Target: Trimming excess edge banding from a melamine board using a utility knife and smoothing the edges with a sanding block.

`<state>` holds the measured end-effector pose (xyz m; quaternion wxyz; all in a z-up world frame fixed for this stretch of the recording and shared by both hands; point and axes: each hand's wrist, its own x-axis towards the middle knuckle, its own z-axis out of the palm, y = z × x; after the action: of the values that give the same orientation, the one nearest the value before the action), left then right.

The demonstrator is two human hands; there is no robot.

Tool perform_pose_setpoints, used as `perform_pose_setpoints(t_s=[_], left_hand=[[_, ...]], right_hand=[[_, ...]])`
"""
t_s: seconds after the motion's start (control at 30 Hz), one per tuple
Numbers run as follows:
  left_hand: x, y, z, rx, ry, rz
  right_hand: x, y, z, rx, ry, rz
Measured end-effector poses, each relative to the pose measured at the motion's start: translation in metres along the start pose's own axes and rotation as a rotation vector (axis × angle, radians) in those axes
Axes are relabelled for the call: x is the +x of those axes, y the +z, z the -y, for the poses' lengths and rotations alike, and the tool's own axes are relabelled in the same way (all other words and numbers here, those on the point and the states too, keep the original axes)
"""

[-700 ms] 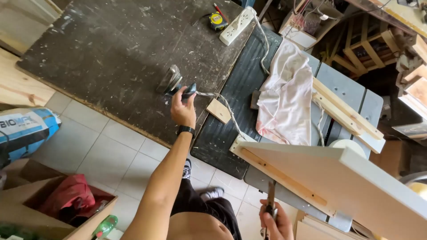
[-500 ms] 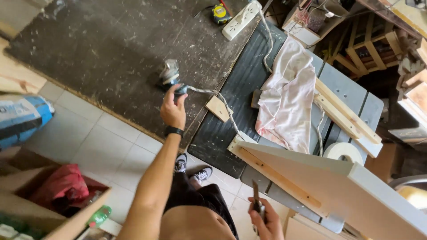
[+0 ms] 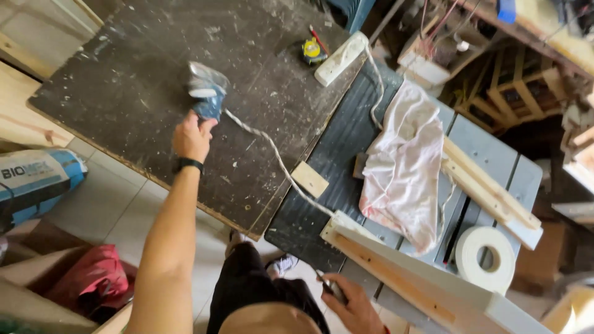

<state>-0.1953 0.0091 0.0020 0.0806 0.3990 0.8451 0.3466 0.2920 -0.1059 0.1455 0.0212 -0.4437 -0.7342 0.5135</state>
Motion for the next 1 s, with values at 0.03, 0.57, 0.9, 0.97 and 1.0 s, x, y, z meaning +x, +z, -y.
perform_pose_setpoints(t_s=[0.03, 0.57, 0.9, 0.97, 1.0], left_hand=[[0.004, -0.004, 0.013, 0.004, -0.001, 0.030], [0.099, -0.019, 0.060, -0.350, 0.302, -0.289], [0.056, 0.035, -0.110, -0.619, 0.415, 0.428], [0.071, 0.067, -0.138, -0.544, 0.516, 0.450], [0.077, 0.086, -0.158, -0.482, 0.628, 0.474]], right_hand=[[0.002, 0.003, 0.001, 0.014, 0.027, 0.000], [0.201, 0.030, 0.137, 0.250, 0.268, -0.336], [0.429, -0.061, 0.085, -0.054, -0.013, -1.109], [0.469, -0.093, 0.057, -0.086, 0.038, -1.155], [0.484, -0.117, 0.041, -0.130, 0.091, -1.217]])
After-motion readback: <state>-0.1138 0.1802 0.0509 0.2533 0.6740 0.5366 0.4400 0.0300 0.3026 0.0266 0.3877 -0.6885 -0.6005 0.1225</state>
